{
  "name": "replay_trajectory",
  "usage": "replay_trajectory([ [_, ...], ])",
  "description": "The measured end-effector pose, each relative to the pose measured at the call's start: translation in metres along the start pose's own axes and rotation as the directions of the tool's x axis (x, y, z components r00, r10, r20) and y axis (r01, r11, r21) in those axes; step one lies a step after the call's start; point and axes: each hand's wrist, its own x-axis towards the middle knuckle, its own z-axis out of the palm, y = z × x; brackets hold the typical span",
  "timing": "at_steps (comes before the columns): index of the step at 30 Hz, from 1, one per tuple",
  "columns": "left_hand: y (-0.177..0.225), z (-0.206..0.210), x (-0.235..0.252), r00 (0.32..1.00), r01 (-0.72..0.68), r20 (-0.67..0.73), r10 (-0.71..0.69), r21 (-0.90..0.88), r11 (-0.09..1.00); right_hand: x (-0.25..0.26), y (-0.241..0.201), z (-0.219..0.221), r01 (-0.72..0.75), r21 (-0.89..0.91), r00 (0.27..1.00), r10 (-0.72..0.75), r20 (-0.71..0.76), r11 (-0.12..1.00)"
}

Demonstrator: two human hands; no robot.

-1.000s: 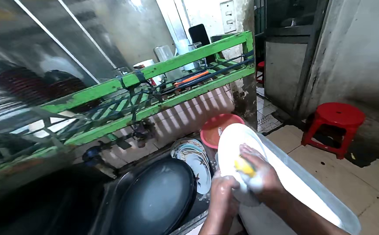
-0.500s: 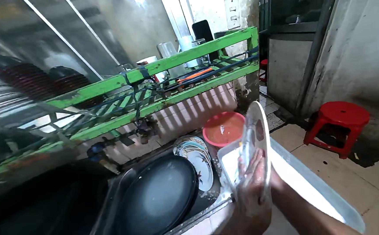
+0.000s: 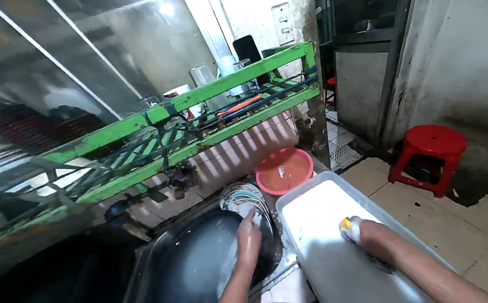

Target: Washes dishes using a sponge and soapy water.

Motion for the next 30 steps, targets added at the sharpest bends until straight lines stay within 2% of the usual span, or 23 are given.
replay_trajectory([
  [2, 0.051, 0.012, 0.001, 0.978, -0.151, 0.161, 0.137, 0.083, 0.985, 0.005, 0.008, 0.004, -0.019, -0.024, 1.0, 0.019, -0.003, 1.0],
  [3, 0.07, 0.026, 0.001, 0.945, -0.22, 0.278, 0.174, 0.143, 0.965, 0.006, 0.009, 0.006, -0.015, -0.016, 1.0, 0.015, -0.001, 1.0],
  [5, 0.095, 0.056, 0.0, 0.85, -0.288, 0.52, 0.089, 0.315, 0.904, 0.005, 0.01, 0.007, -0.008, 0.005, 1.0, 0.008, 0.015, 1.0],
  [6, 0.103, 0.069, -0.001, 0.807, -0.301, 0.59, 0.013, 0.392, 0.869, 0.007, 0.012, 0.008, -0.005, 0.012, 1.0, 0.005, 0.014, 1.0],
  [8, 0.108, 0.086, -0.003, 0.765, -0.29, 0.64, -0.077, 0.448, 0.846, 0.009, 0.014, 0.008, 0.005, 0.016, 1.0, -0.005, -0.001, 1.0],
  [11, 0.102, 0.096, 0.002, 0.796, -0.234, 0.598, -0.099, 0.453, 0.86, 0.003, 0.009, 0.006, -0.012, 0.006, 1.0, 0.012, -0.011, 1.0],
  [14, 0.107, 0.089, 0.013, 0.81, -0.193, 0.578, -0.101, 0.426, 0.884, 0.003, 0.009, 0.004, -0.01, 0.041, 1.0, 0.011, -0.018, 0.999],
  [16, 0.11, 0.074, 0.02, 0.812, -0.112, 0.574, -0.104, 0.328, 0.938, 0.008, 0.012, 0.006, 0.01, 0.092, 0.999, -0.006, -0.036, 0.996],
  [18, 0.108, 0.059, 0.023, 0.822, 0.07, 0.556, -0.121, 0.112, 0.991, 0.01, 0.009, 0.006, 0.001, 0.145, 0.999, 0.006, -0.048, 0.989],
  [19, 0.107, 0.051, 0.02, 0.824, 0.171, 0.551, -0.132, -0.02, 0.985, 0.008, 0.007, 0.005, 0.012, 0.17, 0.998, -0.002, -0.06, 0.985],
  [20, 0.109, 0.043, 0.011, 0.827, 0.276, 0.545, -0.136, -0.183, 0.944, 0.006, 0.005, 0.006, 0.029, 0.2, 0.997, -0.013, -0.081, 0.979],
  [21, 0.112, 0.037, -0.001, 0.822, 0.386, 0.552, -0.142, -0.355, 0.852, 0.003, 0.002, 0.006, 0.048, 0.229, 0.994, -0.025, -0.105, 0.972],
  [22, 0.118, 0.03, -0.017, 0.805, 0.491, 0.576, -0.146, -0.506, 0.709, 0.001, -0.002, 0.008, 0.072, 0.267, 0.99, -0.037, -0.135, 0.961],
  [23, 0.123, 0.025, -0.032, 0.787, 0.564, 0.599, -0.146, -0.602, 0.565, -0.001, -0.008, 0.01, 0.112, 0.313, 0.983, -0.06, -0.173, 0.943],
  [25, 0.129, 0.019, -0.056, 0.771, 0.61, 0.631, -0.081, -0.698, 0.374, -0.008, -0.024, 0.017, 0.249, 0.413, 0.949, -0.136, -0.284, 0.876],
  [26, 0.129, 0.018, -0.064, 0.771, 0.609, 0.636, -0.025, -0.725, 0.323, -0.011, -0.036, 0.021, 0.329, 0.449, 0.919, -0.174, -0.353, 0.831],
  [28, 0.13, 0.015, -0.076, 0.775, 0.595, 0.63, 0.038, -0.749, 0.291, -0.009, -0.059, 0.027, 0.456, 0.491, 0.85, -0.201, -0.486, 0.742],
  [30, 0.136, 0.006, -0.088, 0.785, 0.572, 0.618, 0.034, -0.745, 0.344, 0.005, -0.068, 0.018, 0.467, 0.519, 0.837, -0.168, -0.521, 0.716],
])
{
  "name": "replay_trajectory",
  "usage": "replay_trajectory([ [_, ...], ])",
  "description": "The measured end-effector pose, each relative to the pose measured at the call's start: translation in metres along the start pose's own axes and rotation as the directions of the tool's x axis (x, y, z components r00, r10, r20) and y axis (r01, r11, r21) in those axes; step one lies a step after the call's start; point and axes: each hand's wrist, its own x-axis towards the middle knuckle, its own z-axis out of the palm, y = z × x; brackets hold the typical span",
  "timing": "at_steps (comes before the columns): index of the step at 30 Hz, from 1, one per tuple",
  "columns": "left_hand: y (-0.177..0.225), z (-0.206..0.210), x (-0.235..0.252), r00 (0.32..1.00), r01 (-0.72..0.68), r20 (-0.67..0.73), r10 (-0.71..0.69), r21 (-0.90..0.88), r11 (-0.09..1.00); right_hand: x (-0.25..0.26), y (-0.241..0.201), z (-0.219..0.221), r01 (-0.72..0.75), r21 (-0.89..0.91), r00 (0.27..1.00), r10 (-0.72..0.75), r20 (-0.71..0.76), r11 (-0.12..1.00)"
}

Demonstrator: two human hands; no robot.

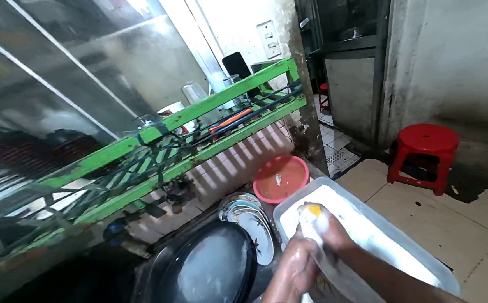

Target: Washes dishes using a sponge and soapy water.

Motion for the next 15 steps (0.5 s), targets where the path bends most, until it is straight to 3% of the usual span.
replay_trajectory([
  [4, -0.001, 0.013, -0.026, 0.999, 0.014, -0.051, -0.012, 0.055, 0.998, 0.032, 0.005, -0.007, -0.143, -0.102, 0.989, 0.14, -0.036, 0.984],
  [8, -0.008, -0.011, -0.015, 0.997, -0.031, -0.068, 0.033, 0.027, 0.999, -0.005, -0.033, 0.016, -0.013, 0.049, 0.995, 0.008, 0.098, 0.999],
  [12, 0.0, 0.007, -0.043, 0.991, -0.042, -0.117, 0.058, 0.131, 0.99, 0.031, -0.007, -0.002, -0.034, -0.012, 0.997, 0.034, -0.066, 0.999],
  [15, 0.003, 0.009, -0.05, 0.997, -0.025, -0.069, 0.029, 0.059, 0.998, 0.032, -0.01, -0.019, 0.033, 0.007, 0.988, -0.032, -0.152, 0.999],
])
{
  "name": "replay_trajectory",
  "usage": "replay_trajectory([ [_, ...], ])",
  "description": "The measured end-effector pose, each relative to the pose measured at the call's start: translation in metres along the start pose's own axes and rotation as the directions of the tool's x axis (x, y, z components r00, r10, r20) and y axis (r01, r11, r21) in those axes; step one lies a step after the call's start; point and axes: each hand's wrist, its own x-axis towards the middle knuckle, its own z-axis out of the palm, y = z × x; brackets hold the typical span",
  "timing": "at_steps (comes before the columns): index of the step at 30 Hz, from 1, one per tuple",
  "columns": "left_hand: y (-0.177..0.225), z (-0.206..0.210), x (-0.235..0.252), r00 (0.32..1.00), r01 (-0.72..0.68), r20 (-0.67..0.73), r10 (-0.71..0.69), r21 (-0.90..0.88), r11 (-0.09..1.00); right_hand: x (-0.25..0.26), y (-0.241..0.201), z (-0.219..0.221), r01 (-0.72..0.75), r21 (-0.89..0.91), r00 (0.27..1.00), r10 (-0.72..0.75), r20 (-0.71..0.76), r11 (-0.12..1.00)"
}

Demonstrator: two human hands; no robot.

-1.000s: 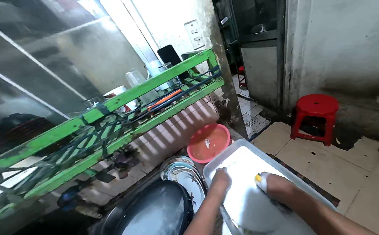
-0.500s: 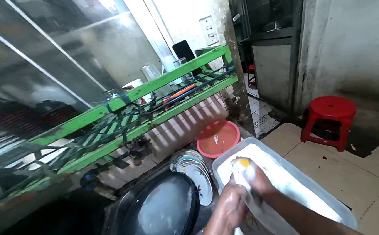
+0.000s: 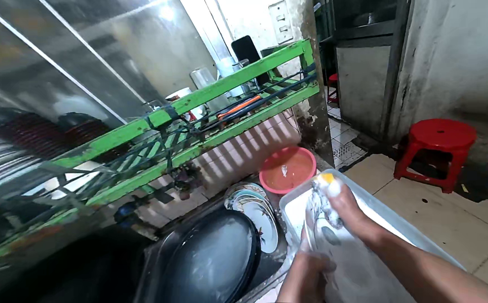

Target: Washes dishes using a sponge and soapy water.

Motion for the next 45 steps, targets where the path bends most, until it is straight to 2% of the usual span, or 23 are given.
replay_trajectory([
  [3, 0.001, -0.014, 0.012, 1.0, -0.005, 0.014, 0.005, -0.001, 1.0, -0.041, -0.033, 0.008, 0.225, 0.068, 0.966, -0.231, 0.114, 0.972],
  [5, -0.003, -0.023, 0.019, 0.994, -0.077, 0.077, 0.078, -0.01, 0.997, -0.044, -0.033, 0.015, 0.352, 0.102, 0.928, -0.361, 0.091, 0.931],
  [6, -0.004, -0.022, 0.017, 0.993, -0.102, 0.063, 0.101, 0.002, 0.995, -0.035, -0.024, 0.014, 0.326, 0.088, 0.942, -0.331, 0.056, 0.941],
  [9, -0.007, -0.014, 0.008, 0.994, -0.094, 0.046, 0.095, -0.021, 0.995, 0.001, -0.002, 0.0, 0.048, -0.036, 0.996, -0.05, -0.073, 0.998],
  [10, -0.005, -0.014, 0.007, 0.996, -0.07, 0.049, 0.073, -0.05, 0.996, 0.001, -0.004, -0.003, 0.022, -0.051, 0.997, -0.026, -0.077, 0.998],
  [12, -0.001, -0.017, 0.008, 0.997, -0.013, 0.073, 0.018, -0.068, 0.998, -0.022, -0.018, -0.003, 0.122, -0.037, 0.993, -0.122, 0.01, 0.992],
  [14, -0.003, -0.025, 0.016, 0.996, 0.005, 0.092, -0.001, -0.041, 0.999, -0.049, -0.036, 0.008, 0.309, 0.009, 0.945, -0.308, 0.109, 0.951],
  [16, -0.003, -0.027, 0.016, 0.998, -0.028, 0.065, 0.027, 0.022, 0.999, -0.047, -0.031, 0.017, 0.422, 0.055, 0.902, -0.425, 0.073, 0.905],
  [18, -0.003, -0.021, 0.009, 0.998, -0.051, 0.026, 0.05, 0.046, 0.998, -0.021, -0.006, 0.012, 0.286, 0.042, 0.958, -0.286, 0.003, 0.957],
  [20, -0.002, -0.018, 0.005, 0.996, -0.066, 0.056, 0.067, -0.015, 0.998, 0.002, 0.006, 0.001, 0.099, -0.001, 0.992, -0.098, -0.081, 0.995],
  [21, -0.001, -0.018, 0.004, 0.997, -0.057, 0.059, 0.059, -0.036, 0.998, 0.001, 0.002, -0.003, 0.089, -0.014, 0.993, -0.09, -0.083, 0.996],
  [23, 0.002, -0.023, 0.008, 0.997, -0.027, 0.078, 0.028, -0.014, 1.0, -0.024, -0.019, -0.001, 0.204, 0.002, 0.979, -0.204, 0.002, 0.979],
  [26, 0.0, -0.031, 0.016, 0.993, -0.028, 0.116, 0.022, 0.05, 0.998, -0.051, -0.038, 0.015, 0.477, 0.02, 0.874, -0.477, 0.096, 0.878],
  [27, 0.0, -0.03, 0.015, 0.995, -0.033, 0.093, 0.026, 0.076, 0.997, -0.043, -0.03, 0.016, 0.474, 0.03, 0.877, -0.474, 0.072, 0.88],
  [29, 0.0, -0.024, 0.01, 0.999, -0.036, 0.024, 0.034, 0.092, 0.995, -0.016, -0.008, 0.008, 0.303, 0.0, 0.953, -0.303, -0.012, 0.953],
  [31, -0.001, -0.024, 0.008, 0.997, -0.04, 0.064, 0.039, 0.025, 0.999, -0.002, -0.004, -0.004, 0.122, -0.036, 0.988, -0.125, -0.086, 0.992],
  [32, 0.0, -0.024, 0.008, 0.997, -0.031, 0.071, 0.032, -0.009, 0.999, -0.006, -0.011, -0.008, 0.111, -0.038, 0.991, -0.113, -0.068, 0.993],
  [35, 0.0, -0.03, 0.012, 0.991, 0.003, 0.132, 0.002, -0.04, 0.999, -0.046, -0.038, 0.006, 0.358, -0.012, 0.932, -0.356, 0.072, 0.934],
  [36, -0.001, -0.031, 0.014, 0.992, 0.007, 0.13, -0.002, -0.036, 0.999, -0.053, -0.04, 0.012, 0.462, -0.001, 0.884, -0.461, 0.082, 0.887],
  [37, -0.001, -0.031, 0.016, 0.995, 0.003, 0.103, 0.003, -0.053, 0.999, -0.051, -0.035, 0.013, 0.495, 0.012, 0.866, -0.495, 0.071, 0.869],
  [40, -0.004, -0.024, 0.016, 0.995, -0.074, -0.072, 0.065, -0.123, 0.99, -0.012, 0.0, 0.003, 0.331, -0.084, 0.934, -0.339, -0.109, 0.94],
  [42, -0.007, -0.022, 0.024, 0.981, -0.167, -0.129, 0.148, -0.154, 0.974, 0.0, 0.007, 0.002, 0.257, -0.143, 0.942, -0.28, -0.184, 0.956],
  [45, -0.007, -0.029, 0.045, 0.954, -0.291, -0.144, 0.262, -0.25, 0.923, -0.028, -0.007, 0.025, 0.336, -0.012, 0.942, -0.336, -0.009, 0.942],
])
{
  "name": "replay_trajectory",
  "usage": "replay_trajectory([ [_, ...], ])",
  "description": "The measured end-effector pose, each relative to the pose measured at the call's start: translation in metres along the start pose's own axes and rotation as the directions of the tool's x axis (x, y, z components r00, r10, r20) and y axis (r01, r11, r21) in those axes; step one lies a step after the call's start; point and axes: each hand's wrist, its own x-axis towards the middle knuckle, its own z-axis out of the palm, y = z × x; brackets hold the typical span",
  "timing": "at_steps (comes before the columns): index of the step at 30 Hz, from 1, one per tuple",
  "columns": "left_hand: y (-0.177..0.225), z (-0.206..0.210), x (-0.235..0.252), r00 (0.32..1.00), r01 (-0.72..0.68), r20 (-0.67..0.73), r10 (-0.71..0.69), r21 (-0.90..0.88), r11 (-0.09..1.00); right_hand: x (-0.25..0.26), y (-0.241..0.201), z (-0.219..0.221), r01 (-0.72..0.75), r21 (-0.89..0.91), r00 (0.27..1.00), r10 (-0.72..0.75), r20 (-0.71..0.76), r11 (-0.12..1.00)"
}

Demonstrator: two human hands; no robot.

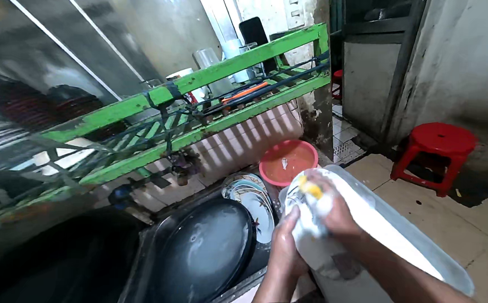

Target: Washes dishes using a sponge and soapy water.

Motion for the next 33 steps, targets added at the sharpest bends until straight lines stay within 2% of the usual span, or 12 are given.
replay_trajectory([
  [3, 0.021, -0.018, 0.022, 0.994, -0.068, 0.067, 0.083, -0.204, 0.977, -0.026, -0.017, 0.009, 0.269, -0.035, 0.935, -0.252, 0.249, 0.963],
  [5, 0.041, -0.037, 0.03, 0.985, -0.072, 0.13, 0.114, -0.291, 0.954, -0.031, -0.001, -0.002, 0.47, -0.173, 0.868, -0.417, 0.269, 0.866],
  [9, 0.04, -0.039, 0.027, 0.99, 0.006, 0.139, 0.038, -0.302, 0.953, -0.022, 0.0, -0.011, 0.592, -0.225, 0.795, -0.517, 0.317, 0.774],
  [12, 0.019, -0.029, 0.021, 0.987, 0.063, 0.156, -0.032, -0.199, 0.978, -0.003, -0.019, -0.003, 0.376, -0.187, 0.89, -0.297, 0.346, 0.908],
  [15, 0.014, -0.03, 0.019, 0.988, 0.07, 0.147, -0.043, -0.184, 0.98, 0.022, -0.012, 0.004, 0.225, -0.269, 0.964, -0.174, 0.202, 0.936],
  [17, 0.018, -0.03, 0.022, 0.988, 0.056, 0.151, -0.024, -0.21, 0.976, 0.012, -0.021, 0.002, 0.268, -0.254, 0.935, -0.187, 0.301, 0.929],
  [19, 0.028, -0.032, 0.026, 0.986, 0.029, 0.166, 0.013, -0.246, 0.969, -0.014, -0.024, 0.003, 0.453, -0.208, 0.848, -0.347, 0.4, 0.867],
  [22, 0.034, -0.043, 0.031, 0.978, 0.011, 0.205, 0.049, -0.283, 0.959, -0.03, -0.008, 0.012, 0.642, -0.246, 0.762, -0.57, 0.307, 0.726],
  [25, 0.019, -0.037, 0.028, 0.987, 0.014, 0.158, 0.018, -0.198, 0.98, -0.007, -0.021, 0.0, 0.407, -0.2, 0.854, -0.294, 0.428, 0.891],
  [29, 0.011, -0.027, 0.025, 0.99, 0.039, 0.14, -0.01, -0.204, 0.978, 0.02, -0.027, 0.005, 0.15, -0.265, 0.956, -0.071, 0.286, 0.952],
  [31, 0.016, -0.029, 0.027, 0.992, 0.015, 0.129, 0.013, -0.213, 0.977, 0.001, -0.028, 0.0, 0.272, -0.25, 0.9, -0.154, 0.407, 0.929],
  [33, 0.024, -0.039, 0.031, 0.987, -0.027, 0.144, 0.064, -0.245, 0.969, -0.023, -0.009, 0.005, 0.524, -0.223, 0.818, -0.413, 0.399, 0.822],
])
